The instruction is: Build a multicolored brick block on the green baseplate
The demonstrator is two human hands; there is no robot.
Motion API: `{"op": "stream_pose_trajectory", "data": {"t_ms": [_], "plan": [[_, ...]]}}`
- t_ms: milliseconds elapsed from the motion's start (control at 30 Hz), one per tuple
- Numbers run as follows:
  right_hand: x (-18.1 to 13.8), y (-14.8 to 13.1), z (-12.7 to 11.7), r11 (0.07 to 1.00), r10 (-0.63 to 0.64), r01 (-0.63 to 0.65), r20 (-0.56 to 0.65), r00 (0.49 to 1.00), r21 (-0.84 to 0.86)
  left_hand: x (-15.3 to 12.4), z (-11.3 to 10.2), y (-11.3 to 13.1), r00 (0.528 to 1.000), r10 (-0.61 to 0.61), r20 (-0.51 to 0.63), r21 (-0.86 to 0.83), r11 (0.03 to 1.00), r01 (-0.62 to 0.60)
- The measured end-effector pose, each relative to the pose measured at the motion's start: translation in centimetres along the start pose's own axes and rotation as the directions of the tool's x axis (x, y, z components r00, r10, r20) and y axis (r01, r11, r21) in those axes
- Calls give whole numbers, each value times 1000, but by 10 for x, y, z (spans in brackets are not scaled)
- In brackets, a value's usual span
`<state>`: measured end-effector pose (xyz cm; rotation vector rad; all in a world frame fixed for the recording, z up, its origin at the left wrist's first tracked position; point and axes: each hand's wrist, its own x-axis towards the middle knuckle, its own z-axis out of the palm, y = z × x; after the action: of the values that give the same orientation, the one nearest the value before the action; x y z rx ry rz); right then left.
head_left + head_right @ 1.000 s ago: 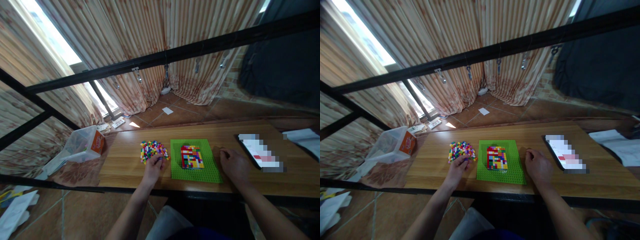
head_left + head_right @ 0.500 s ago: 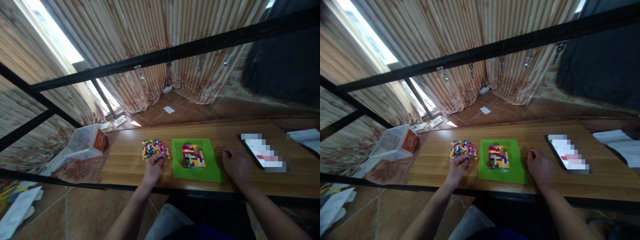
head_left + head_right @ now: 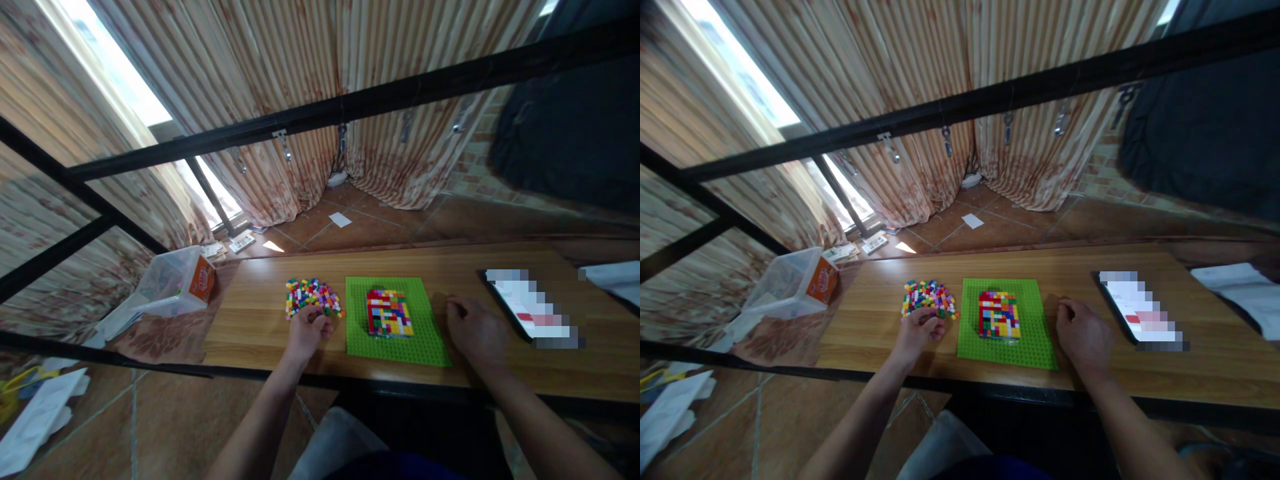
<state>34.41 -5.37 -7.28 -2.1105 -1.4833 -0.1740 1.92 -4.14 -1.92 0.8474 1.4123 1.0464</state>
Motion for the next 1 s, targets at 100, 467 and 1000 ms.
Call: {"op": "stream_pose_trajectory", "data": {"t_ms": [100,467,1000], "plan": [[0,-1,-1,1000,-5,5,4,1000,-13,1,0,-1,1000,1,-15,19,1000,-1],[0,-1,0,1000,-5,5,7,1000,-12,2,-5,-6,992,127,12,27,991,-128],[-1,-1,-1,1000,5,-5,3,1000,12,12,-10,-2,995,100,18,309,946,-101]]}}
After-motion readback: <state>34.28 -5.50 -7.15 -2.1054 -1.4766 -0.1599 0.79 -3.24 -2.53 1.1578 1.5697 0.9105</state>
